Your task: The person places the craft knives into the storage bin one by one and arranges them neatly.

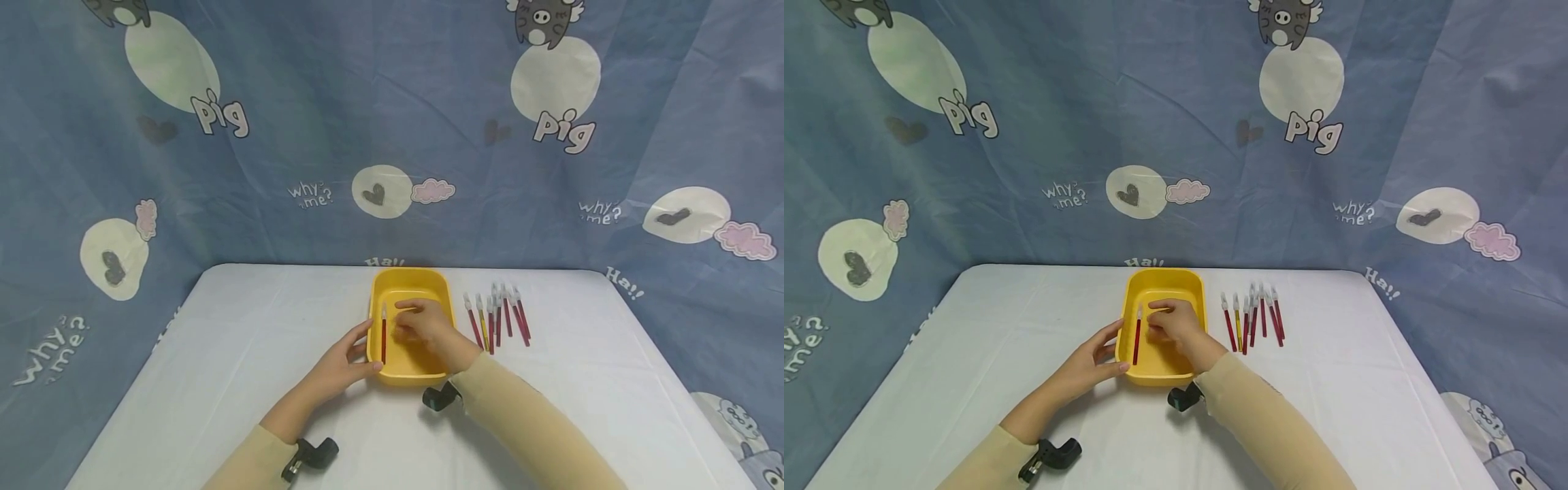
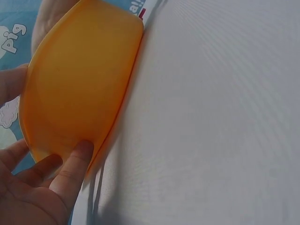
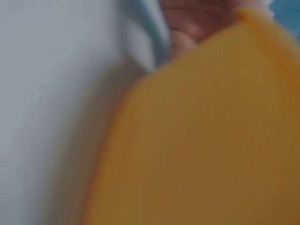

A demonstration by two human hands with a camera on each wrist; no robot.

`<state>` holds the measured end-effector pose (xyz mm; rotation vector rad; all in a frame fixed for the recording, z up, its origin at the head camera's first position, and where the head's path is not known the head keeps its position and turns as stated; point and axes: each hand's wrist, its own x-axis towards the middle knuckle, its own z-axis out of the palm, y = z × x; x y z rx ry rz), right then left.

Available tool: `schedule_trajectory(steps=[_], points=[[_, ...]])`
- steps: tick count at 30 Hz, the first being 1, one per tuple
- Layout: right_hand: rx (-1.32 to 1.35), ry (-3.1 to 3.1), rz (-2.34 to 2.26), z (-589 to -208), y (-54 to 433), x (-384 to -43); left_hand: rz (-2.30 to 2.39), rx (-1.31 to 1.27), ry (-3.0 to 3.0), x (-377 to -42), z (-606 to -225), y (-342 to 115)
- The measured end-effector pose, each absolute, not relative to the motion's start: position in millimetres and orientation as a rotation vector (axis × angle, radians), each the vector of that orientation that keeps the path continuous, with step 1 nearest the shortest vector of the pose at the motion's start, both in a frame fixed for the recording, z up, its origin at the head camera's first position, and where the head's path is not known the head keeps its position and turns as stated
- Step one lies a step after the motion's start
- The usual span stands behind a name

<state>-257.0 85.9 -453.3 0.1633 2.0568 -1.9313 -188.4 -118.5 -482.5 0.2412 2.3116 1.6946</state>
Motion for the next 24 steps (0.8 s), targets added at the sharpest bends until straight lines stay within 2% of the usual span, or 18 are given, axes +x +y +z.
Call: schedule_trajectory(steps=[12,24], points=[[0.023,2.156,-1.900,-406.0,121.2,-242.0,1.649,0.202,2.343,-187.5,-481.8,-117.3],[-0.047,2.460,-1.680,-387.0,187.2,-225.4,1.644,0.194,2.365,-187.3,-481.6,-117.2]])
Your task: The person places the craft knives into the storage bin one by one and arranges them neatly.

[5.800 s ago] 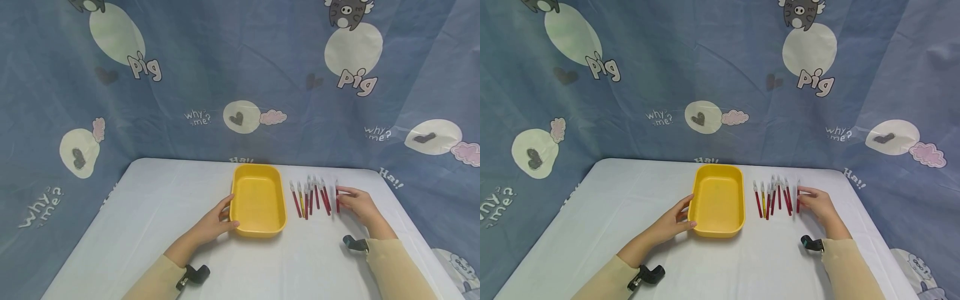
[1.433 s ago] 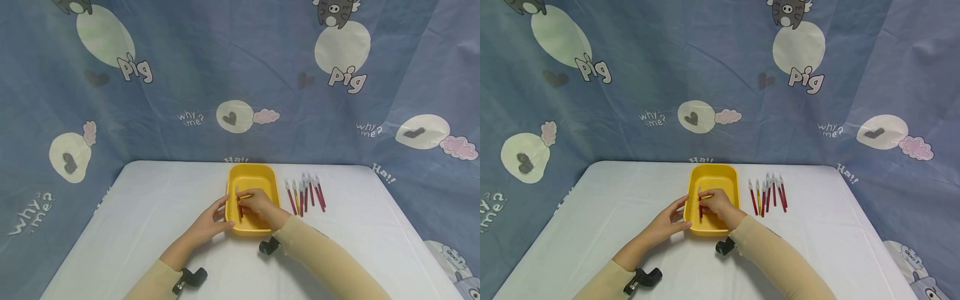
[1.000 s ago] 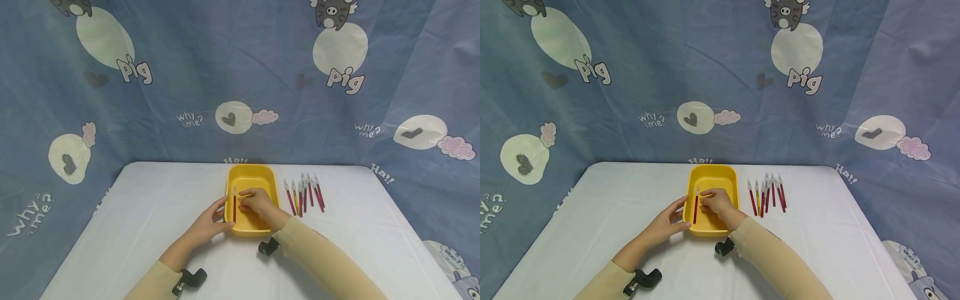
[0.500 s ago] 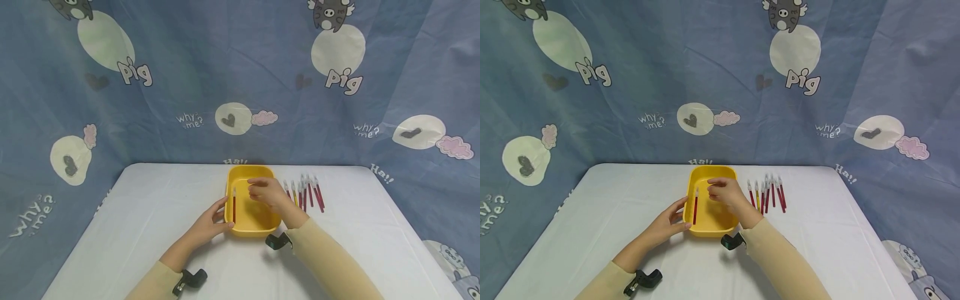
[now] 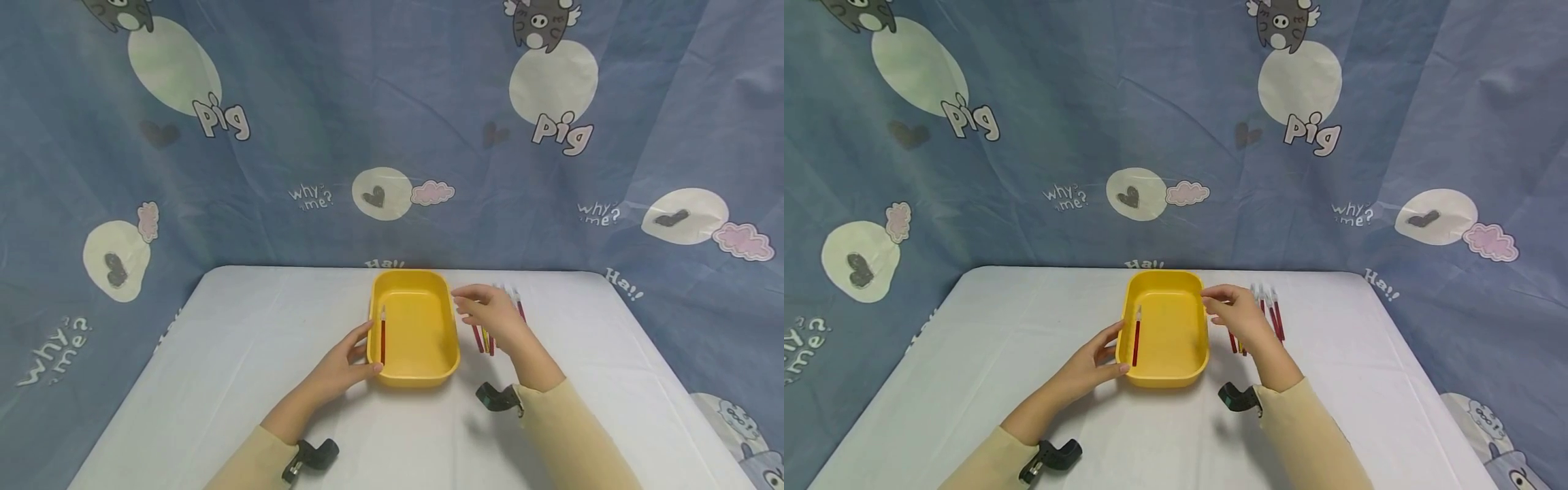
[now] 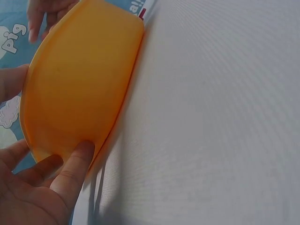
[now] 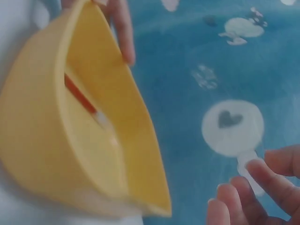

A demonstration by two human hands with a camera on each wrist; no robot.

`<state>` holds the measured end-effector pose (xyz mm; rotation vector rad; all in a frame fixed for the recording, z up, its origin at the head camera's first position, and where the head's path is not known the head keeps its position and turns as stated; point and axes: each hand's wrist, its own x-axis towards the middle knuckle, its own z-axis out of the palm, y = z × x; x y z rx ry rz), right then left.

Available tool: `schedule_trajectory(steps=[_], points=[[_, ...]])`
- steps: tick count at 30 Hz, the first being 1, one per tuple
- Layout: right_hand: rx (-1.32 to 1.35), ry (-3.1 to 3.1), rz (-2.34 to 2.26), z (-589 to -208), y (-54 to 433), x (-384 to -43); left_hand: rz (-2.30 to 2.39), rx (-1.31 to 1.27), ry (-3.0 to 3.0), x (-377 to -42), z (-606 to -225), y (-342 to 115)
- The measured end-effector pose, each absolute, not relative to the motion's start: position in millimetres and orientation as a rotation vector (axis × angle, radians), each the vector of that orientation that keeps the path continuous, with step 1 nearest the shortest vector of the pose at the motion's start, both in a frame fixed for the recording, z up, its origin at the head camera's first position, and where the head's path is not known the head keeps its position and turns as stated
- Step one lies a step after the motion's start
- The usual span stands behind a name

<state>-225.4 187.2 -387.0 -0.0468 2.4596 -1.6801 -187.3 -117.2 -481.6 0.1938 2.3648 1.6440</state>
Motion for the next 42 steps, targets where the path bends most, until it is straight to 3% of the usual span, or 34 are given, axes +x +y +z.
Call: schedule_trajectory(steps=[12,21,42], points=[[-0.004,2.573,-1.792,-385.6,247.5,-214.1,1.632,0.202,2.388,-188.8,-480.9,-118.1],[0.077,2.647,-1.789,-409.2,290.8,-221.2,1.628,0.213,2.377,-189.3,-479.8,-116.6],[0.204,2.645,-1.545,-455.1,316.6,-259.0,1.624,0.214,2.373,-187.4,-482.1,-119.7]])
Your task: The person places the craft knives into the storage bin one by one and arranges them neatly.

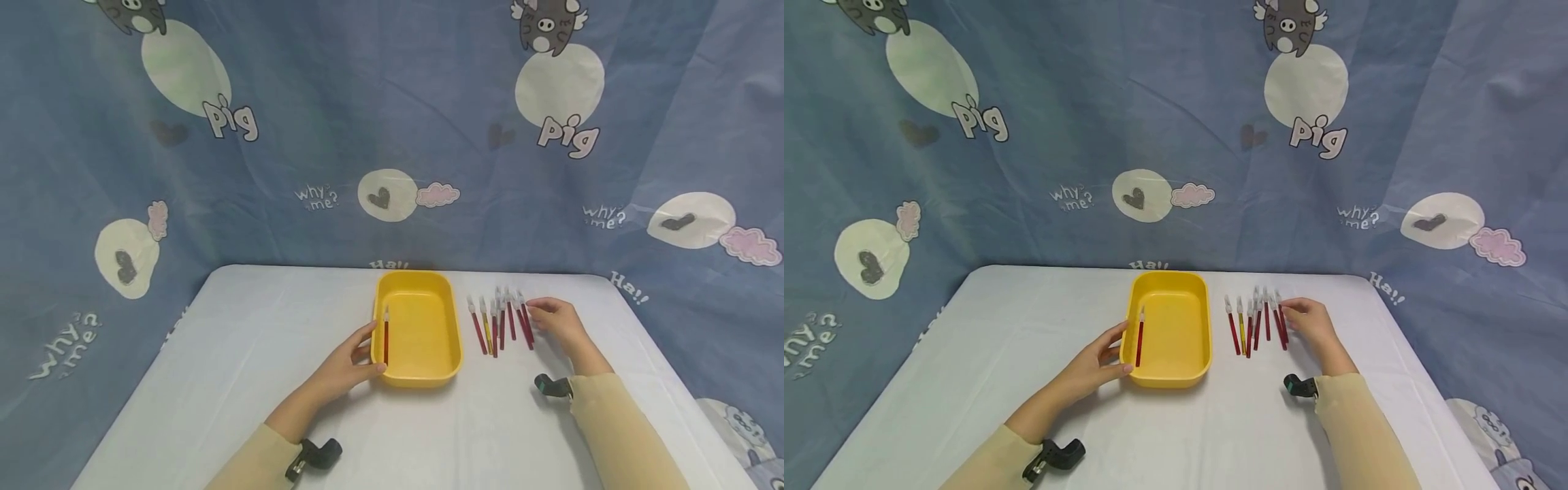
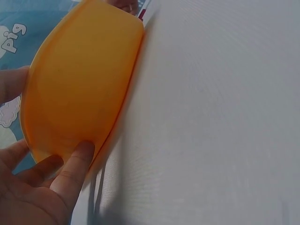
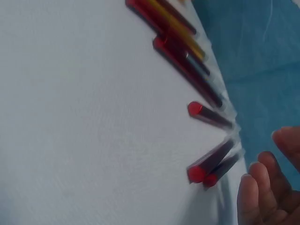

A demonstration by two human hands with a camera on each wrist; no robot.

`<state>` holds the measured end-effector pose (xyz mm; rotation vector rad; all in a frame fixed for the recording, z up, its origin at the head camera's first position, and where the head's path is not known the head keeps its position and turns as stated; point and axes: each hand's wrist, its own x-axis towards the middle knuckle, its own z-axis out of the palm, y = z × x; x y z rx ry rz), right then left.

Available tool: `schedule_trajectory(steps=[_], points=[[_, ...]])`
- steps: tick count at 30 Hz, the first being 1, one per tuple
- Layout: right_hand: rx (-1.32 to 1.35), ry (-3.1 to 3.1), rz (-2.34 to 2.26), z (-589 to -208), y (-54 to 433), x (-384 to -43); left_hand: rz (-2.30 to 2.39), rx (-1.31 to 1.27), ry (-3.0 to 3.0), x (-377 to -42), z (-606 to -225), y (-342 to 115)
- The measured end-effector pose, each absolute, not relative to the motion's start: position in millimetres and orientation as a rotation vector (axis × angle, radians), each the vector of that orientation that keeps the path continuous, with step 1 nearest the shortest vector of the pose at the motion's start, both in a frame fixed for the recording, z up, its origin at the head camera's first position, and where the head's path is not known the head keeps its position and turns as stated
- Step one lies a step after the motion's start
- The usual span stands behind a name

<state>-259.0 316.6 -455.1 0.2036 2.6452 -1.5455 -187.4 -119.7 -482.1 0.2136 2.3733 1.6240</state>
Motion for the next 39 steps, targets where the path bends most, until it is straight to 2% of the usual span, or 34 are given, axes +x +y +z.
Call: schedule_trajectory(steps=[16,39], points=[[0.262,2.612,-1.488,-475.7,324.7,-274.9,1.619,0.220,2.386,-186.2,-481.1,-119.2],[0.247,2.668,-1.347,-480.3,328.0,-278.7,1.647,0.223,2.353,-185.5,-480.6,-118.2]])
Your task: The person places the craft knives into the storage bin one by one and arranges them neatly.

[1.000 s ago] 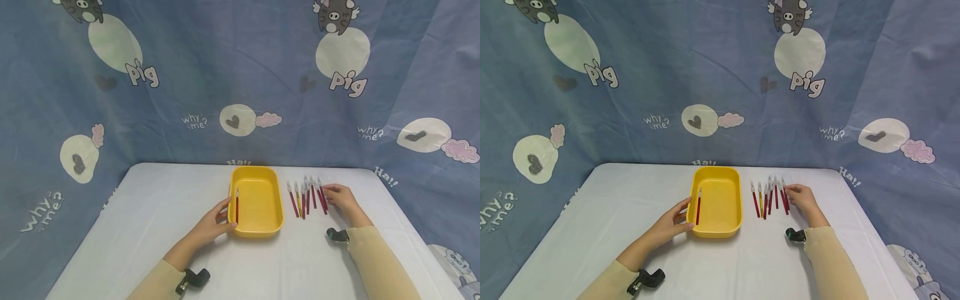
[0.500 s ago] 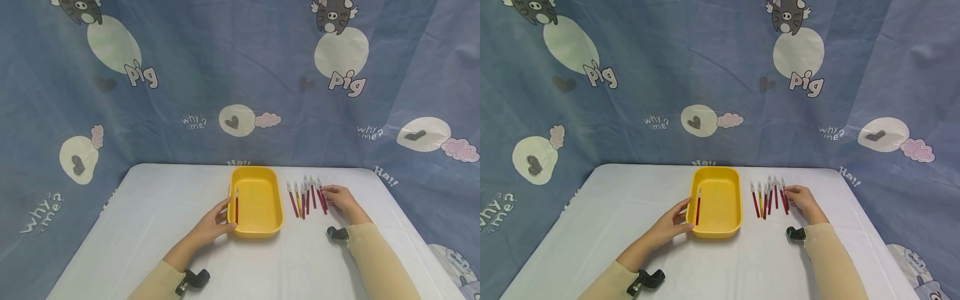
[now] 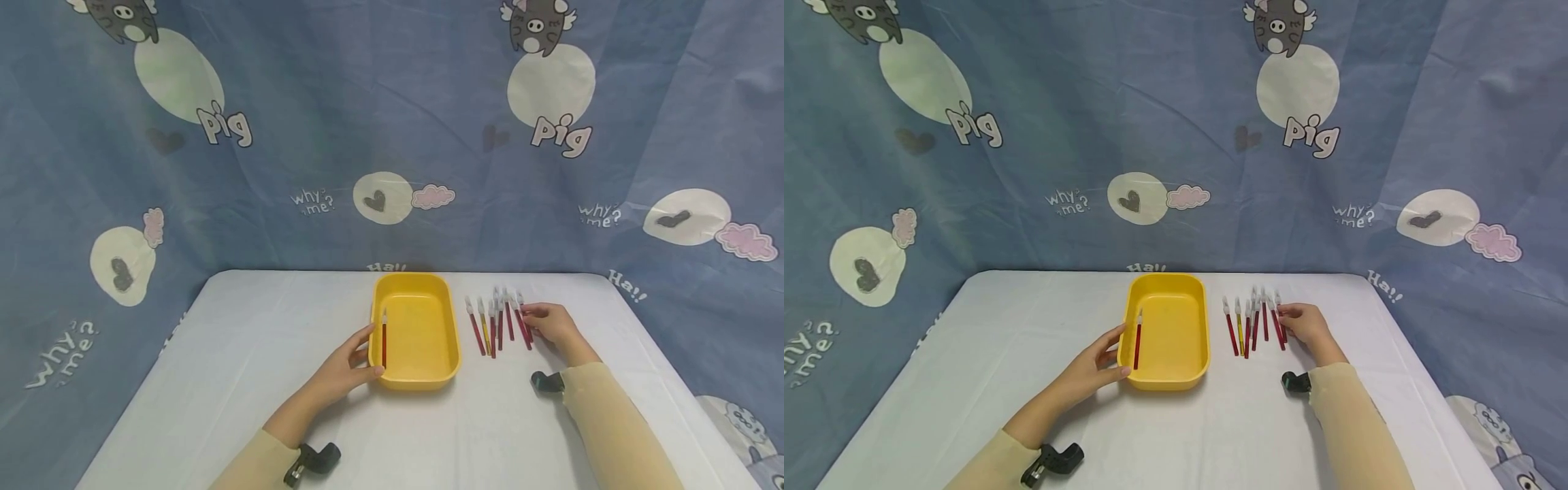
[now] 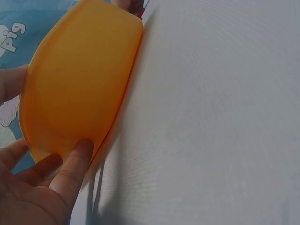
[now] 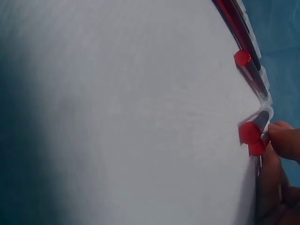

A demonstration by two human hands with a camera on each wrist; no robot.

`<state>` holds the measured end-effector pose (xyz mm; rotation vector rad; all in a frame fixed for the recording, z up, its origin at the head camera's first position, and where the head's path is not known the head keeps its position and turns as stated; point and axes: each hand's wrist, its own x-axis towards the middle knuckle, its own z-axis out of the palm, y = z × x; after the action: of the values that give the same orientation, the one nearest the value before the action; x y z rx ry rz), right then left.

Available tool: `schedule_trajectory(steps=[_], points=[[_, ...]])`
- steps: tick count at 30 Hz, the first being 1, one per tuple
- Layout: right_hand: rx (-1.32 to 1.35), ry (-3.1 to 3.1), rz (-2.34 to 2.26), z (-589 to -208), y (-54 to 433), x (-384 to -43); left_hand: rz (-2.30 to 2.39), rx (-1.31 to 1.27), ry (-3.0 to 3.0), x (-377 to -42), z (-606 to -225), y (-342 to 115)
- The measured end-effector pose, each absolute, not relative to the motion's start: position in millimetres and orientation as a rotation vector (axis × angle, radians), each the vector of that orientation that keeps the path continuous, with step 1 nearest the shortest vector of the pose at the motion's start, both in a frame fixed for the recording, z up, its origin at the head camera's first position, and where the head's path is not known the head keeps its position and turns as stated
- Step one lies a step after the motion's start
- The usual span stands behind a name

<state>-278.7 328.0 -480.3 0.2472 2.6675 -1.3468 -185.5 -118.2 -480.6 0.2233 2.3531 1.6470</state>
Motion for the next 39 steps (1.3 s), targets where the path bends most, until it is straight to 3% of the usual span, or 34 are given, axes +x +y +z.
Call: schedule_trajectory(steps=[16,39], points=[[0.195,2.838,-1.141,-480.3,323.4,-276.2,1.657,0.227,2.346,-182.8,-483.6,-119.4],[0.307,2.748,-1.460,-465.9,326.2,-254.9,1.676,0.252,2.321,-186.1,-483.1,-120.8]])
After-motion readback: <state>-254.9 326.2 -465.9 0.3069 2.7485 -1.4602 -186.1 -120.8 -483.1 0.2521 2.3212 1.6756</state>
